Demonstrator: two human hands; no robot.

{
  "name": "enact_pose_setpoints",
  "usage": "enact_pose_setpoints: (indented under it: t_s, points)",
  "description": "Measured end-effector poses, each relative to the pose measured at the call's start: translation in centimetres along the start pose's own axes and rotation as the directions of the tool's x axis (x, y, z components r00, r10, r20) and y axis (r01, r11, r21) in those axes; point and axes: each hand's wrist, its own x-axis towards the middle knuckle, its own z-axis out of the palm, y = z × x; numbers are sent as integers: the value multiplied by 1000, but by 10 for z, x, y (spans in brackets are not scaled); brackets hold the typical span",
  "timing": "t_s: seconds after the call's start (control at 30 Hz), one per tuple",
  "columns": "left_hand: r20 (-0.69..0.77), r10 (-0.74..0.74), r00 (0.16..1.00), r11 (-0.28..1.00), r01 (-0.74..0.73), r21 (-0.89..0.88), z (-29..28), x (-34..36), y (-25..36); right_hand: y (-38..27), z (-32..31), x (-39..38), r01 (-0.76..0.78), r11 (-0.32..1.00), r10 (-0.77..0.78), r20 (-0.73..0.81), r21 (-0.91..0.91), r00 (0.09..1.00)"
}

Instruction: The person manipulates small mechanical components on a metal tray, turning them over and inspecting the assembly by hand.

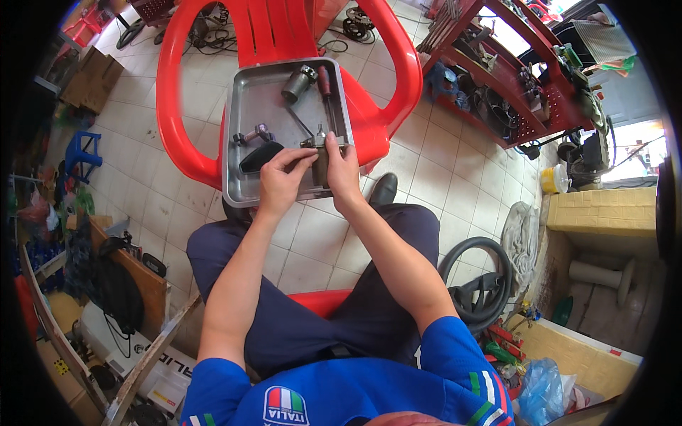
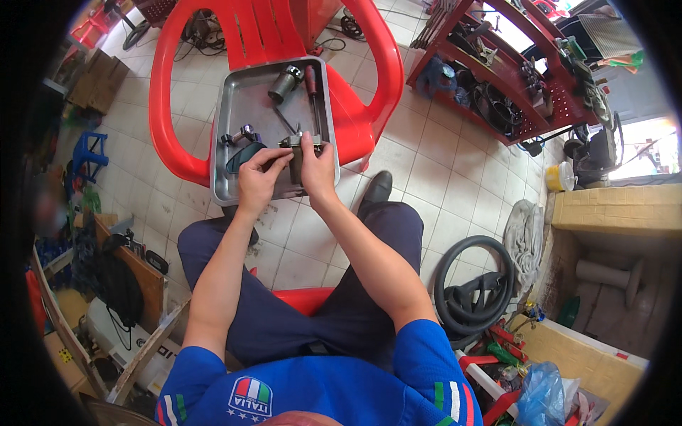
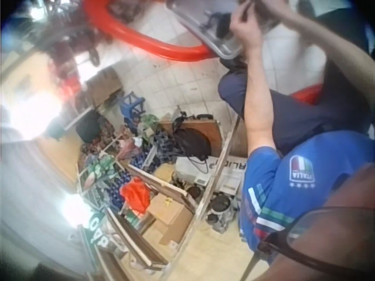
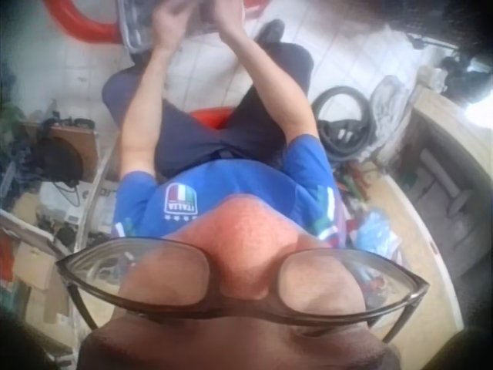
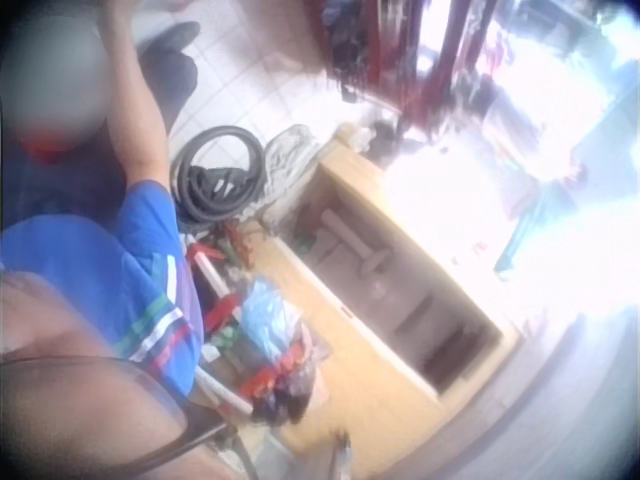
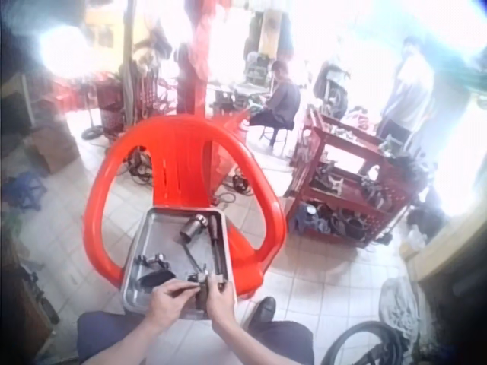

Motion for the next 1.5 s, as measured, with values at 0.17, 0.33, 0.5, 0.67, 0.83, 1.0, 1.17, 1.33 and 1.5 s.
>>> enact_pose_setpoints:
  t_s: [0.17, 0.33, 0.5, 0.67, 0.83, 1.0, 1.17, 1.33, 1.5]
  points:
    - [-72, 75, 995, 990, -66, 124, 6, -7, 8, 1, 3, -5, 44, 999, -44, -38, 4, 998]
    - [-118, 76, 990, 994, -66, 86, 8, -9, 16, -6, -1, -11, 79, 994, -83, 44, 81, 996]
    - [-136, 239, 961, 931, -187, 314, -3, -17, 23, -8, -2, -24, 110, 992, -113, 57, 55, 992]
    - [-92, 264, 960, 917, -220, 333, 0, -33, 20, -17, -8, -46, 50, 998, -48, 55, -30, 997]
    - [-5, 240, 971, 916, -225, 331, -26, -42, 21, -2, 12, -47, 73, 994, -63, 113, -85, 992]
    - [107, 157, 982, 956, -178, 234, -15, -42, 37, 10, -14, -32, -42, 987, -1, 264, 155, 964]
    - [127, 97, 987, 971, -122, 207, -21, -53, 39, -4, -25, -69, -176, 941, 56, 383, 288, 922]
    - [133, 154, 979, 960, -180, 213, -17, -72, 71, -16, -39, -101, -249, 887, 62, 435, 388, 898]
    - [202, 209, 957, 852, -280, 443, 2, -96, 77, -5, -54, -125, -280, 854, 92, 403, 438, 911]
